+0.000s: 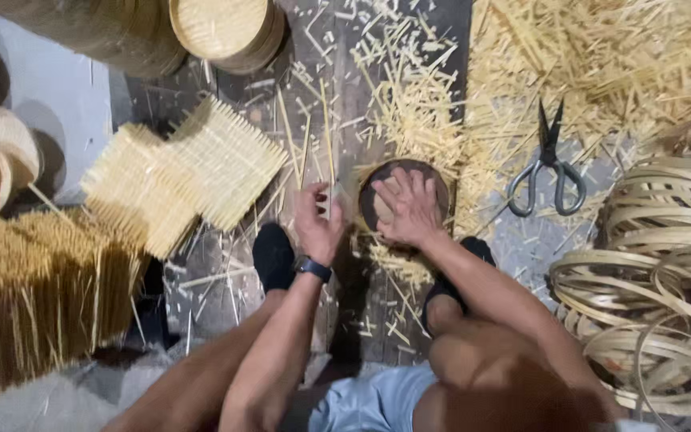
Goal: The person sits on the floor and repeatedly trims the edges of woven bamboo basket bases using shears. They place each finished base onto a growing stack to the left.
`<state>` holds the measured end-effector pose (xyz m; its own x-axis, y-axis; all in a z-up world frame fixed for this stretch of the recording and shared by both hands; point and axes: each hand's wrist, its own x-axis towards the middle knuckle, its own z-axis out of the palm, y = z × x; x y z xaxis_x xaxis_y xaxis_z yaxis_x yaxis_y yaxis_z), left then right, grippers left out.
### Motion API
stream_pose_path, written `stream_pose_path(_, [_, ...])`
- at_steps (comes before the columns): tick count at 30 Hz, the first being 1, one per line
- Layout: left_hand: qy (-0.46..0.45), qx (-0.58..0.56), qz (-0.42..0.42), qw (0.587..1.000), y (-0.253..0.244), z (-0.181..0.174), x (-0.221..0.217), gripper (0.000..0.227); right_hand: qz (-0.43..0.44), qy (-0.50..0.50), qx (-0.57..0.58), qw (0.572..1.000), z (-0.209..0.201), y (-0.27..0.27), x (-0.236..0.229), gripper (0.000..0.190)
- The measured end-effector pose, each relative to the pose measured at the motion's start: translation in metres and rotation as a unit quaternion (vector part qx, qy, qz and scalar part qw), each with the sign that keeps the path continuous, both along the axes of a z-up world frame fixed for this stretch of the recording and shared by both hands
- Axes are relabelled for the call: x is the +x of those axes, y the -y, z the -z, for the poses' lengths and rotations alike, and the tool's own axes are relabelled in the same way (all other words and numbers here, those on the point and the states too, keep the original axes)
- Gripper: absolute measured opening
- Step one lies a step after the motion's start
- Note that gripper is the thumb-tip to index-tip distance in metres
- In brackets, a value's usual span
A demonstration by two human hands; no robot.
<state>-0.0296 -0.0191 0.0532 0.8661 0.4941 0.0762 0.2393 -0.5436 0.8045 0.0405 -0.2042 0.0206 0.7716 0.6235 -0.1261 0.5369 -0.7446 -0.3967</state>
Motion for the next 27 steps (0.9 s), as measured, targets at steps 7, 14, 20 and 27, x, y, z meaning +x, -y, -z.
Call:
stream_pose_path(7, [-0.069, 0.010, 0.076, 0.995, 0.057, 0.005, 0.012, 0.058, 0.320, -0.009, 0.243, 0.916, 0.048, 0.086, 0.015, 0.044])
stream_pose_path(14, [-0.203, 0.048, 0.196, 0.958, 0.086, 0.014, 0.037, 0.111, 0.486, -0.048, -0.039, 0.872, 0.130, 0.261, 0.039, 0.079])
stream_pose_path(20, [-0.197, 0.104, 0.173, 0.960, 0.081, 0.007, 0.032, 0.111, 0.442, -0.288, -0.006, 0.849, 0.129, 0.272, 0.038, 0.045])
stream_pose_path(27, [-0.242, 0.080, 0.194, 0.947, 0.096, 0.015, 0.032, 0.115, 0.241, -0.163, -0.058, 0.955, 0.041, 0.218, -0.003, 0.051])
